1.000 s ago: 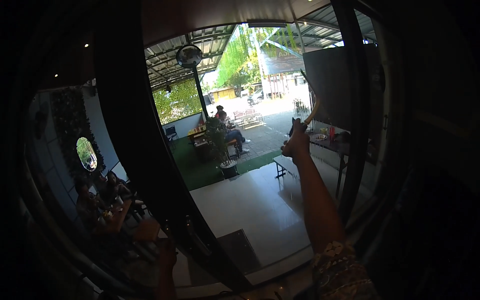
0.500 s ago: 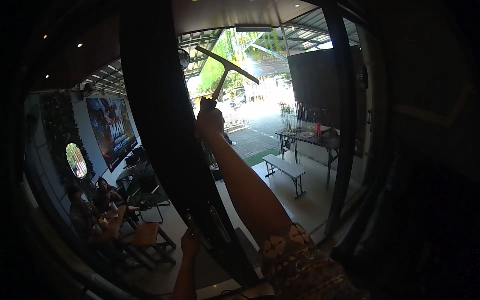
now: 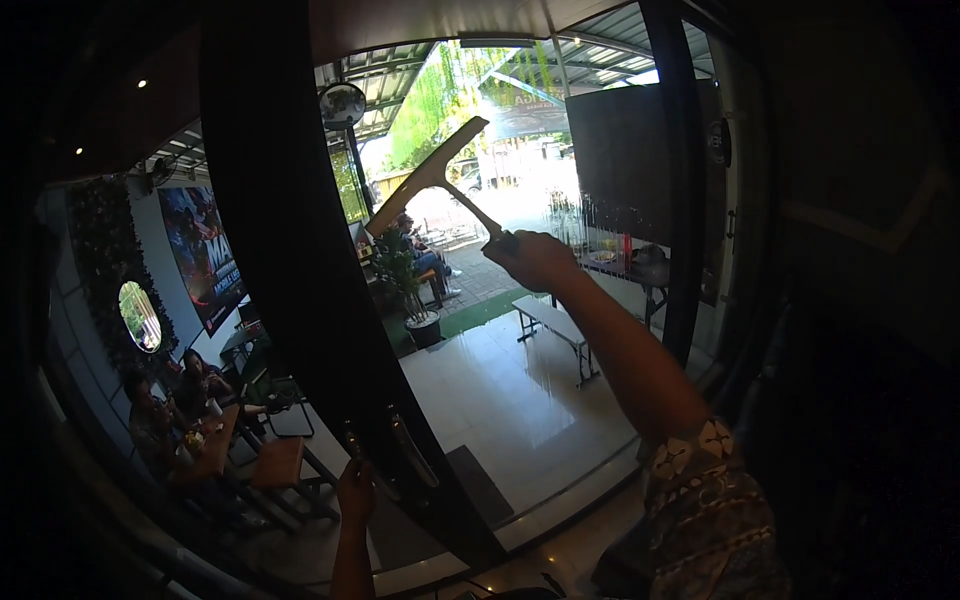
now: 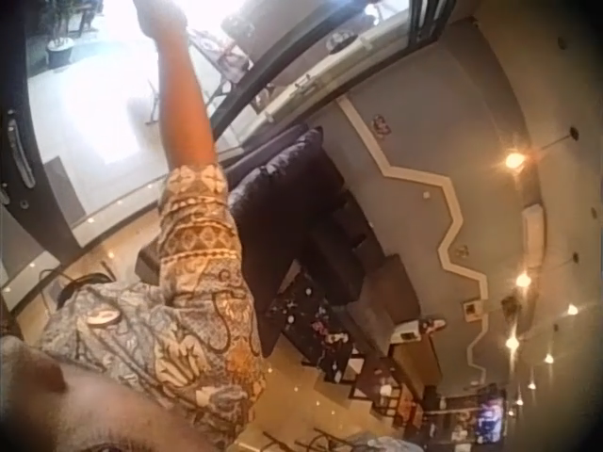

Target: Cleaning a glass door using a squeegee, spray bottle, and cloth.

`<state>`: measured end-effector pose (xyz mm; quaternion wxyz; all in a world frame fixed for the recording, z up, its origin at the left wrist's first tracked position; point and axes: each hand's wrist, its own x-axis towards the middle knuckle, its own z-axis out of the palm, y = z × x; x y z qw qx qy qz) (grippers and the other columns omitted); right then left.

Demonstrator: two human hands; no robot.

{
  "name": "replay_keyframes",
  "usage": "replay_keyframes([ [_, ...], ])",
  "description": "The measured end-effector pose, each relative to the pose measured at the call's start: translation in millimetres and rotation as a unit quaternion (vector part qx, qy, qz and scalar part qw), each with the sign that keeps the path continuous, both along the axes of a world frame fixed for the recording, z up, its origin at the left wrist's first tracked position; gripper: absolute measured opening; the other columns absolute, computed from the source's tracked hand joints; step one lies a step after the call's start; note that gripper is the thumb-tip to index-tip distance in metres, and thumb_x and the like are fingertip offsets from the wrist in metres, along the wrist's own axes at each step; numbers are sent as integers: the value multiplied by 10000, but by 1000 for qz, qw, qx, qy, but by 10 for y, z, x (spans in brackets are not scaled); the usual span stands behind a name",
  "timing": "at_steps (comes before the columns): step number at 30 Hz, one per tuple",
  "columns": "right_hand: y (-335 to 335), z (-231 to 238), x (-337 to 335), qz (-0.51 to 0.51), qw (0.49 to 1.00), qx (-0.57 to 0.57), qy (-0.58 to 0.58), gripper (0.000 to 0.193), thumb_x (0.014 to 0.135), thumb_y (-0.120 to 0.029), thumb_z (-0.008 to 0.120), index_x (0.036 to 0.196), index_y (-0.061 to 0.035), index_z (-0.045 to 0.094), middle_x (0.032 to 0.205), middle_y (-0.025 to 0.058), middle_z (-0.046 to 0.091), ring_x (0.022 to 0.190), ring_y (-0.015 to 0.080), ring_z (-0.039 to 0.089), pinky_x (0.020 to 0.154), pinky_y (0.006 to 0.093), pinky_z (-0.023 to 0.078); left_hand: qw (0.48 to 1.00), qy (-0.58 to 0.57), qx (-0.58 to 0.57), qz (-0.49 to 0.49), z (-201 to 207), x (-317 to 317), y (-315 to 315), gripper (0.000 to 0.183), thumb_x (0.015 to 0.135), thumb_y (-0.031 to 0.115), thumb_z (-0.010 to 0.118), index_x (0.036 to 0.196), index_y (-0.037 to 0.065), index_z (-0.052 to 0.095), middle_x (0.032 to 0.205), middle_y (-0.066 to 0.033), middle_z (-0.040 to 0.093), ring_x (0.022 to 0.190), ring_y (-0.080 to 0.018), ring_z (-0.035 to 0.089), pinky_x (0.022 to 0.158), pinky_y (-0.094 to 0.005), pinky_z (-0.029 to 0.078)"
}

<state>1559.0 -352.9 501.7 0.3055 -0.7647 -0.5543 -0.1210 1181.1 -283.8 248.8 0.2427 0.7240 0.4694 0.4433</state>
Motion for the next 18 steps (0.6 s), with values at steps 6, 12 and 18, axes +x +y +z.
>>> replay_keyframes([
  [6,-180,289,616,-46,988,-58,-135,580,752,-621,467,863,-72,618,810,133,624,781,285,609,697,388,475,1000,2,-10,18,-125,-199,17,270,840,215,497,930,-36,545,769,-170,587,717,-250,581,633,-335,425],
  [12,-358,118,1290,-55,987,-44,-146,535,765,-600,472,837,-91,620,787,122,624,748,283,609,660,396,476,989,-95,-92,68,-50,-342,-194,368,874,237,485,1120,-37,477,933,-112,568,832,-163,566,593,-276,481],
  [18,-538,-36,1827,-74,984,-10,-160,368,745,-457,600,761,-90,602,658,98,604,626,261,603,588,380,458,985,-77,-128,81,-152,-861,-240,417,904,241,420,1227,-18,373,1232,-158,369,1010,-244,503,655,-309,534],
])
